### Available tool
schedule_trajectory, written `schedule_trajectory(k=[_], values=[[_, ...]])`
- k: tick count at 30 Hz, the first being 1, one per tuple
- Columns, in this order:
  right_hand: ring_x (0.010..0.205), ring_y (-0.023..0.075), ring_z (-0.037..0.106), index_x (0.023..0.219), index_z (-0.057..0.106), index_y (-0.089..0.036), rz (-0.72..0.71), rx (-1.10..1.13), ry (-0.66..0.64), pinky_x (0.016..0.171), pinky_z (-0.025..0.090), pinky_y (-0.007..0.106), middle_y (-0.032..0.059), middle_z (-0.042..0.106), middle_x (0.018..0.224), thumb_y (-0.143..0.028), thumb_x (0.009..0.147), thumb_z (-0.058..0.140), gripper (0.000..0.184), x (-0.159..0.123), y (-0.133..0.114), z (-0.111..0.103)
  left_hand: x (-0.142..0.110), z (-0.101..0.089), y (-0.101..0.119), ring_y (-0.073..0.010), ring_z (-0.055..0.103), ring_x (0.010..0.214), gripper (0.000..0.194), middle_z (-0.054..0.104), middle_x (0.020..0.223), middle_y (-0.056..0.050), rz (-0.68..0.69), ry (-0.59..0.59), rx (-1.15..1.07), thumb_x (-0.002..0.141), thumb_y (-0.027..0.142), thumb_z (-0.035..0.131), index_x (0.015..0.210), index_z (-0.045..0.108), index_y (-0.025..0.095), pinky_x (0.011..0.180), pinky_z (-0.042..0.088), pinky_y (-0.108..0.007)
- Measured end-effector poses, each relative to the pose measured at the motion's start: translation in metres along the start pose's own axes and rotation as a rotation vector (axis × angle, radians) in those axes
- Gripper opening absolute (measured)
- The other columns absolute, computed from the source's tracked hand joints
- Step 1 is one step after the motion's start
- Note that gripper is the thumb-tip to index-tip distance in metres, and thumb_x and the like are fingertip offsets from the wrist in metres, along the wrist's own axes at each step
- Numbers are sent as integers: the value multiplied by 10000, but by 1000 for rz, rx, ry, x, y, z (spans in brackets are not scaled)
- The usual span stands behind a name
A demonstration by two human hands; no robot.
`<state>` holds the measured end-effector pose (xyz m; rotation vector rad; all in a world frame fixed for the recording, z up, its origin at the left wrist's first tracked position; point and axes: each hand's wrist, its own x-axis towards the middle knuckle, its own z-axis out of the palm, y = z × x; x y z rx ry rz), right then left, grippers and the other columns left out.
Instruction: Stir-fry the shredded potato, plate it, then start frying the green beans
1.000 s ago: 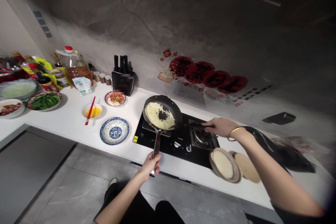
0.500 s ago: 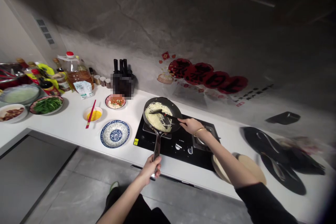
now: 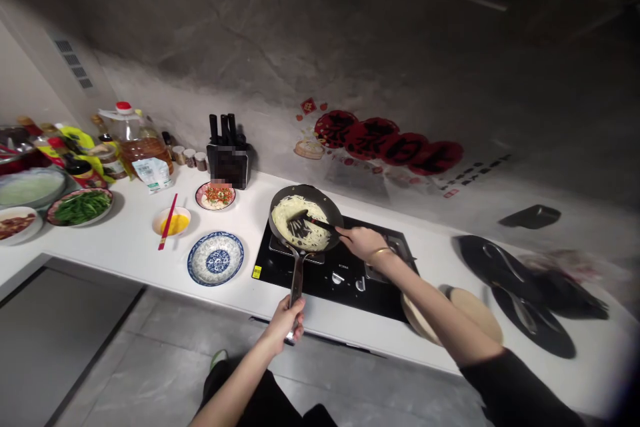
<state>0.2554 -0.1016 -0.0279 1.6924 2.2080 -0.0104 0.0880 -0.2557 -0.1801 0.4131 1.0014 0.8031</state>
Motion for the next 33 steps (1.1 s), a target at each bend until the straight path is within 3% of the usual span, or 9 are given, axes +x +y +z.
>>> schedule_trajectory(k=[3,5,11,14,16,20,25,28,33], values=[[982,239,624,1357,436,-244,90,49,-6,773,472,335,119,659,1101,-314,924,329,451,19,-19,17,1,-1,0,-41,374,304,501,429,506,114,-2,2,2,601,581,659,785,350,233,323,186,-177],[995,233,621,1330,476,-219,107,74,-19,784,472,321,115,658,1114,-295,918,333,443,22,-13,17,1,-1,0,-40,371,303,500,433,510,114,-6,5,3,602,580,658,790,351,234,323,181,-176],[971,184,633,1136,655,-272,20,104,-111,829,457,246,2,700,1043,-290,843,443,362,-13,62,-26,0,0,0,-34,362,302,487,427,516,114,-8,7,-3,618,572,654,798,357,231,332,181,-176],[924,186,650,1108,665,-312,-9,88,-169,817,468,257,-20,715,987,-291,805,484,353,-26,81,-33,0,0,0,-35,362,303,484,431,513,113,-11,-10,-13,615,562,660,801,359,232,329,179,-175],[982,198,633,1128,654,-303,-8,76,-142,850,462,274,-16,691,1065,-295,803,490,364,-23,73,-25,1,0,0,-36,362,301,486,433,508,114,-3,-17,-15,611,560,663,802,358,233,325,177,-175],[1079,195,588,1224,591,-229,47,163,28,915,435,276,23,631,1185,-302,875,398,406,0,28,4,2,1,0,-38,356,294,512,436,498,116,-6,-4,-15,589,582,662,797,347,236,317,173,-178],[1062,205,598,1291,523,-261,-108,132,75,881,454,296,47,639,1175,-308,903,379,416,16,-12,15,1,1,2,-40,366,294,532,437,493,116,-3,5,-3,572,595,664,784,335,235,320,175,-178],[1008,245,621,1308,503,-272,-110,-3,12,813,478,348,85,663,1117,-317,898,390,427,5,-2,4,0,2,2,-40,365,295,524,435,491,116,-7,2,-2,577,589,664,784,339,234,320,174,-179],[1018,238,613,1267,556,-219,-13,-6,-49,857,452,326,87,668,1111,-290,885,395,421,-22,51,-23,0,1,3,-36,349,292,506,434,492,116,-16,-6,-10,591,583,657,782,343,235,317,179,-181]])
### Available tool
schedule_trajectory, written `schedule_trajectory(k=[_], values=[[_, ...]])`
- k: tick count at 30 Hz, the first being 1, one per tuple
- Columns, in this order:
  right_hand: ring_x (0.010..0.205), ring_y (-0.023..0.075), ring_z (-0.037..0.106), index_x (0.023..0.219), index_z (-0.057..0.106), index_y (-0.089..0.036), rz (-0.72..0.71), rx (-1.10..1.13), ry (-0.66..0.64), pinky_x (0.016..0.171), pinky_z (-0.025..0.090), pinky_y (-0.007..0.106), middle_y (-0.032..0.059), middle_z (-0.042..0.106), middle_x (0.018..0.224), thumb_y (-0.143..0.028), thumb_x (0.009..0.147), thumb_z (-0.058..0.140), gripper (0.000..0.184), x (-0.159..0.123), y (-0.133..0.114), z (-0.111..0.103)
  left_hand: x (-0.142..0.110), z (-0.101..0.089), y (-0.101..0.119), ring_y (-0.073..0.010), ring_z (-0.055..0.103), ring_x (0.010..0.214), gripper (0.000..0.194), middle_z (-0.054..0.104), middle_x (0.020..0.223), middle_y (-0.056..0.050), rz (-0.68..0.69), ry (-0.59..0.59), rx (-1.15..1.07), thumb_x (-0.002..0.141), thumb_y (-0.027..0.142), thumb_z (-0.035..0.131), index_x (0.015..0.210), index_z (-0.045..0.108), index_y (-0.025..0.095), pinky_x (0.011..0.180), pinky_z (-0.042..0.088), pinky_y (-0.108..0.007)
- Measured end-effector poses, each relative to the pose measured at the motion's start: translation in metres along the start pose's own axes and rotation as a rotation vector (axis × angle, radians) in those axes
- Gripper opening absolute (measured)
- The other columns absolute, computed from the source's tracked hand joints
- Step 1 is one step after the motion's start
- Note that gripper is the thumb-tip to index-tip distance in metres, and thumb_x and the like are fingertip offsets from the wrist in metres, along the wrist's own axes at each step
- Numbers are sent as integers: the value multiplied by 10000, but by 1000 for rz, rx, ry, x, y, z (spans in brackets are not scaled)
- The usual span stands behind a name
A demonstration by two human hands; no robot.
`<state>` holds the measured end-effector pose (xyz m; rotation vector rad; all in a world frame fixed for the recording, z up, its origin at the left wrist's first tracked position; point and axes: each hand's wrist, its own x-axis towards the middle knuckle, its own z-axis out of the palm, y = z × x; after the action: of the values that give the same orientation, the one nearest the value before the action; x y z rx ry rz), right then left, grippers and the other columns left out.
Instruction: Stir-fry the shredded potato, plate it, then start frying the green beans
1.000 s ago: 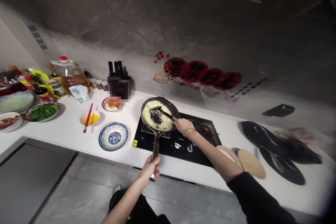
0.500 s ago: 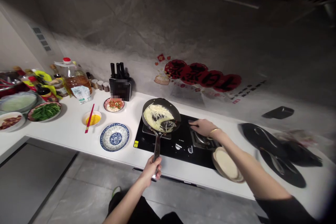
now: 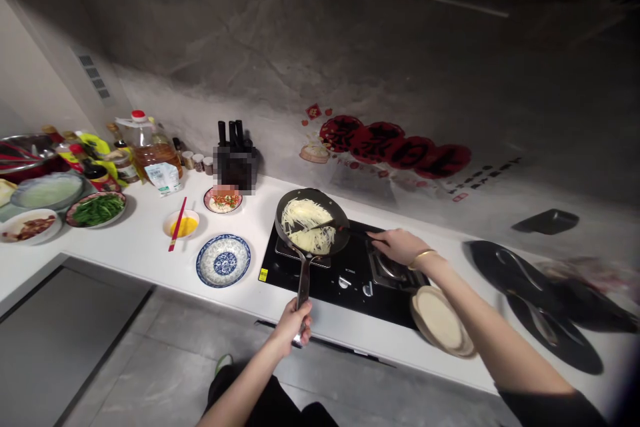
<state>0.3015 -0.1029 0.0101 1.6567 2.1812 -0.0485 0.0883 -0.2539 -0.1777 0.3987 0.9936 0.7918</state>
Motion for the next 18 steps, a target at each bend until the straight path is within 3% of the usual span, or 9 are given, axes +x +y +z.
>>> schedule_trajectory(k=[2,4,7,12,15,18], values=[[1014,222,615,1217,600,-252,-24,54,-56,859,450,295,48,676,1101,-288,859,433,396,-9,11,-3,0,0,0,-36,346,290,505,432,492,117,-1,-4,-4,593,582,656,779,340,235,318,179,-181],[1009,219,618,1183,622,-288,-53,91,-85,856,450,289,22,680,1094,-285,840,459,380,-14,7,2,1,0,-1,-36,349,290,509,433,497,118,-3,-8,-8,591,584,657,791,343,236,321,179,-180],[996,238,624,1230,588,-273,19,119,-6,841,457,323,56,682,1084,-299,868,415,402,-10,-21,19,1,0,-1,-38,354,291,517,432,503,119,0,-5,-9,590,588,656,806,344,237,325,179,-181],[974,263,631,1308,512,-241,248,213,101,796,473,347,112,671,1089,-331,906,344,445,26,-58,43,0,1,0,-38,363,294,517,428,507,121,-10,10,5,593,586,652,805,335,237,332,177,-180],[997,255,623,1322,494,-217,252,245,83,806,470,333,119,661,1110,-308,910,345,448,40,-56,50,-2,2,2,-40,365,298,504,432,504,120,-3,19,11,597,571,652,805,338,237,333,178,-183],[1009,247,620,1318,500,-214,180,248,39,813,468,317,110,667,1101,-284,903,370,440,28,-44,57,-3,3,4,-39,367,301,474,438,503,116,-1,23,8,617,550,645,798,342,234,337,182,-185]])
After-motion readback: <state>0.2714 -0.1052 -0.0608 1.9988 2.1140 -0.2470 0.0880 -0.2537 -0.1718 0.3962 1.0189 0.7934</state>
